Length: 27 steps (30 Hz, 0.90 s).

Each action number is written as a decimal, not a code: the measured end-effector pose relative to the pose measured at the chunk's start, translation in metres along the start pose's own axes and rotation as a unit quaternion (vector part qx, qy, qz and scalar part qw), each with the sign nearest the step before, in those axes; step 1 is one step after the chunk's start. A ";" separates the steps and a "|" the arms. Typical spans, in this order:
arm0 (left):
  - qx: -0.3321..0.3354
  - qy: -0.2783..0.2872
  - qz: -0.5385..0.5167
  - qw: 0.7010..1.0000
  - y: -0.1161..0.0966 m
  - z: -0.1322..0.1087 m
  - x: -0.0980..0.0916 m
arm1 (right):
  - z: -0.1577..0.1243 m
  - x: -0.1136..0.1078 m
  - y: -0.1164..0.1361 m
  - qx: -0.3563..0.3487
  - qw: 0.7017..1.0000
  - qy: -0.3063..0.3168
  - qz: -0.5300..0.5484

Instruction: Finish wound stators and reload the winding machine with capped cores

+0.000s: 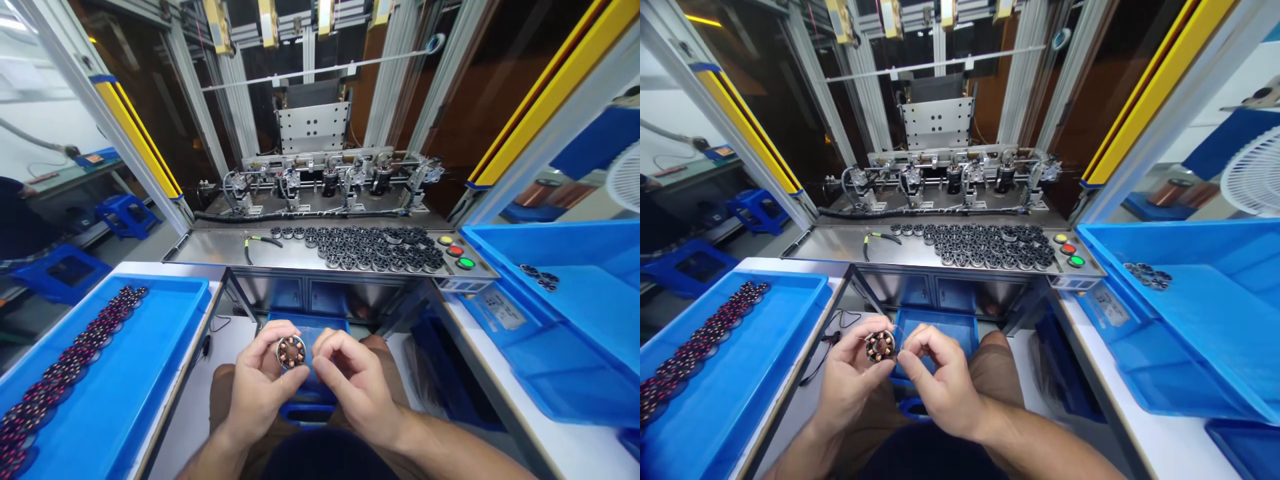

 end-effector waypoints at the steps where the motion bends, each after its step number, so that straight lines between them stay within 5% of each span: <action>1: 0.025 -0.011 0.037 0.999 -0.002 -0.002 -0.001 | 0.000 0.000 0.000 0.000 1.000 0.005 -0.007; 6: 0.133 -0.027 0.141 0.981 -0.011 -0.010 -0.005 | 0.006 0.003 0.005 0.004 0.998 0.036 -0.056; 12: 0.186 -0.020 0.206 0.960 -0.013 -0.011 -0.009 | 0.006 0.007 0.006 -0.027 0.998 0.030 -0.054; 22: 0.140 -0.054 0.127 0.980 -0.011 -0.013 -0.008 | -0.001 0.011 -0.013 0.044 0.998 -0.037 0.021; 27: 0.186 -0.041 0.178 0.965 -0.014 -0.016 -0.010 | 0.001 0.008 0.004 -0.100 0.992 -0.018 -0.068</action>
Point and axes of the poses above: each hand's wrist, its own z-axis towards the middle knuckle, its own x-axis out of the palm, y = z × x, the point moved 4 cm from there along z, towards the middle knuckle, and after that the axes turned 9 degrees about z, right-handed, at the moved point
